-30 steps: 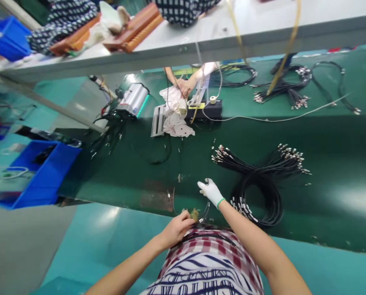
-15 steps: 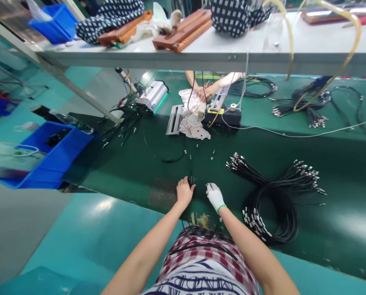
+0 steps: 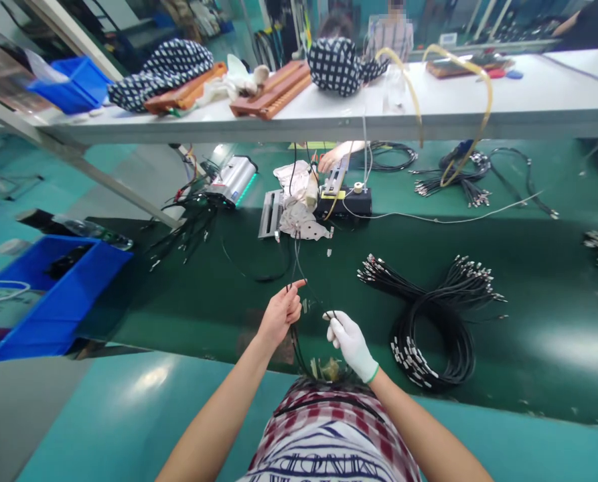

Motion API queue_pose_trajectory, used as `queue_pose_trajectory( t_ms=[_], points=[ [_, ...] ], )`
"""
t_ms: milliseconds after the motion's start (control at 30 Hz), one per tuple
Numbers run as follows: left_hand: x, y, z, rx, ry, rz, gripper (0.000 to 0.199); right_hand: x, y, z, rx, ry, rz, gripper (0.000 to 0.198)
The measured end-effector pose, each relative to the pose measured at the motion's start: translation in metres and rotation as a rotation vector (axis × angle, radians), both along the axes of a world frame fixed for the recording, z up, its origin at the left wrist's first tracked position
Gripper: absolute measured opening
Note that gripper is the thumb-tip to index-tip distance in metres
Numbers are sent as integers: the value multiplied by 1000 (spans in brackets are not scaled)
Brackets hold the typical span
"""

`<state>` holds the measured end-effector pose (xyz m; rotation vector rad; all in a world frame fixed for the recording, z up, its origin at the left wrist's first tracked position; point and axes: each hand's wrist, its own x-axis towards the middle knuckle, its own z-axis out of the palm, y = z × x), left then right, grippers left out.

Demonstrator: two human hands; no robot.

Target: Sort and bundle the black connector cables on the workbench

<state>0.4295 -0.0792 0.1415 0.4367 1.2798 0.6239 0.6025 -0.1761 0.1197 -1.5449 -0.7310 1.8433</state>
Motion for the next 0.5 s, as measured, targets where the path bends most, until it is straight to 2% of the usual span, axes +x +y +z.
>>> queue_pose_trajectory(
  t_ms=[100,200,400,500],
  points=[
    [9,12,34,47,-163,60,59,4,8,25,65,15,27,39],
    [13,22,58,100,-167,46,49,8,18,45,128,28,75,37],
    [21,31,79,162,-132,-68,39,16,31,66,284,51,277,36],
    [26,32,87,206,-67,-140,39,29,51,79,411,-103,345,29]
  ],
)
